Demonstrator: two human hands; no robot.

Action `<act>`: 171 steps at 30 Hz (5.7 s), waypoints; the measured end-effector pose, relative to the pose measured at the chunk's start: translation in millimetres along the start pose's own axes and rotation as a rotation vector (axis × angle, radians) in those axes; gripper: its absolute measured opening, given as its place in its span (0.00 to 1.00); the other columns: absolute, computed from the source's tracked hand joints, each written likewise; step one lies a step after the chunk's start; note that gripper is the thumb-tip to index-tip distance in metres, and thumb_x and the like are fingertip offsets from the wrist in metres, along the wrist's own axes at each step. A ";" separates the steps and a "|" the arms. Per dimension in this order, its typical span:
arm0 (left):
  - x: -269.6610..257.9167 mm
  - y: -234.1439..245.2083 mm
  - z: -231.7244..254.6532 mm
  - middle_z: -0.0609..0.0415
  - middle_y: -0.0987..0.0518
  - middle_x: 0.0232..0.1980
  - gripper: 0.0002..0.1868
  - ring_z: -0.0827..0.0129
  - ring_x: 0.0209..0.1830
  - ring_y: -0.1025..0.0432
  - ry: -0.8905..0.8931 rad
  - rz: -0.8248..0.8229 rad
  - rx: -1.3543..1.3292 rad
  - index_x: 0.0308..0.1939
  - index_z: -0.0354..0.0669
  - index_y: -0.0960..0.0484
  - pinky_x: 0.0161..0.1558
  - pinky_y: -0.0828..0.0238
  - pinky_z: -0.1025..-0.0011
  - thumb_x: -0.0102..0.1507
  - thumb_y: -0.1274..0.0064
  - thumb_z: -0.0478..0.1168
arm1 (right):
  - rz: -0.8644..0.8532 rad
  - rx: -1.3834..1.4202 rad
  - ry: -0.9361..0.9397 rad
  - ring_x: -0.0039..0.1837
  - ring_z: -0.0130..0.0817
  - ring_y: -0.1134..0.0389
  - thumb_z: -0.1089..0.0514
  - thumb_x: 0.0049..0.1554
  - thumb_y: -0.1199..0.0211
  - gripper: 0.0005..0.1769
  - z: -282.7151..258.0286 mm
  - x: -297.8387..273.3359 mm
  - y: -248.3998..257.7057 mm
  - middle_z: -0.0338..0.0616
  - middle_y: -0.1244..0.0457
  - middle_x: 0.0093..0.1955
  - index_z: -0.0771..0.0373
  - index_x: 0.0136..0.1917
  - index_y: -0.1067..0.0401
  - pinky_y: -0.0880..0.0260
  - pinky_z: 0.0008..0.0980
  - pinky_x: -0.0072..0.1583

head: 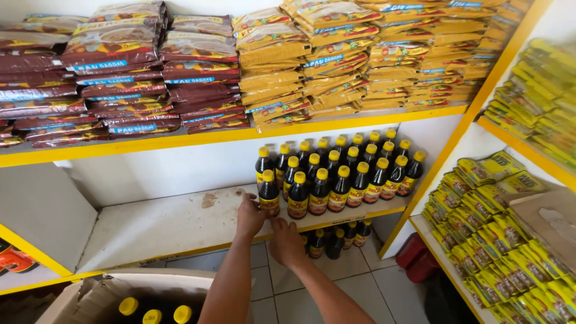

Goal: The person takes bottles of dark liquid with yellow caps from a cardboard box on the floor and places them onto a yellow shelf. The person arranges the bottles in neat rows, filling the available space on the shelf.

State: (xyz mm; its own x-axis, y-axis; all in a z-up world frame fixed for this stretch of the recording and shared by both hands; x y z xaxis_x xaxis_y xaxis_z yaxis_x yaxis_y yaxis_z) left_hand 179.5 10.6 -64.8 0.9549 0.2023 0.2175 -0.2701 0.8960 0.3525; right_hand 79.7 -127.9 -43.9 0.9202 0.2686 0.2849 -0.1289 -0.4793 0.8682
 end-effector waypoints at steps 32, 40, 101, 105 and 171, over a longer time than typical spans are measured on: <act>1.1 -29.3 -13.8 0.35 0.22 0.60 0.34 0.43 0.63 0.29 0.035 -0.205 0.141 0.71 0.48 0.34 0.61 0.32 0.56 0.58 0.49 0.34 | -0.179 -0.136 -0.096 0.56 0.57 0.31 0.64 0.46 0.32 0.59 17.2 50.0 -15.0 0.56 0.44 0.67 0.55 0.84 0.60 0.27 0.51 0.50; -5.4 -28.6 -10.7 0.35 0.24 0.64 0.40 0.43 0.65 0.30 0.032 -0.249 0.188 0.76 0.51 0.40 0.63 0.34 0.55 0.59 0.52 0.34 | -0.231 -0.145 -0.124 0.54 0.58 0.31 0.66 0.49 0.35 0.59 7.5 46.6 -0.9 0.60 0.45 0.66 0.53 0.85 0.62 0.27 0.49 0.52; -401.0 413.9 120.7 0.51 0.14 0.38 0.15 0.72 0.37 0.22 0.133 0.628 0.198 0.53 0.37 0.14 0.43 0.24 0.73 0.67 0.42 0.44 | -0.669 0.848 0.458 0.40 0.41 0.30 0.54 0.60 0.42 0.22 -383.3 -227.3 17.1 0.52 0.30 0.47 0.68 0.64 0.33 0.28 0.39 0.41; -389.4 396.3 93.4 0.51 0.15 0.52 0.25 0.69 0.51 0.22 0.111 0.284 0.005 0.62 0.40 0.20 0.53 0.27 0.69 0.66 0.42 0.50 | -0.575 1.113 0.207 0.29 0.20 0.40 0.49 0.64 0.41 0.15 -325.6 -174.2 28.0 0.36 0.38 0.32 0.62 0.53 0.26 0.40 0.22 0.31; -348.5 286.1 108.9 0.48 0.21 0.50 0.31 0.72 0.35 0.26 0.200 0.471 -0.303 0.61 0.34 0.31 0.33 0.25 0.72 0.60 0.37 0.45 | -0.807 1.375 0.065 0.63 0.33 0.31 0.58 0.58 0.30 0.48 -235.0 -173.0 33.9 0.45 0.36 0.67 0.63 0.83 0.50 0.24 0.31 0.56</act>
State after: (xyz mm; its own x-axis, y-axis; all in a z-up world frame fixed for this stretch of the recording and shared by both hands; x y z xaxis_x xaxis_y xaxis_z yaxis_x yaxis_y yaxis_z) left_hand -244.0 153.4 59.3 0.7535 0.6496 0.1010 -0.6511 0.7587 -0.0225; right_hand -170.7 5.7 31.8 0.5574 0.8302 0.0001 0.8123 -0.5453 -0.2069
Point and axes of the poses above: each hand's wrist, its own x-axis towards the middle knuckle, its own y-axis out of the back of the hand, z = x × y, the point moved 6 cm from there along x, towards the middle knuckle
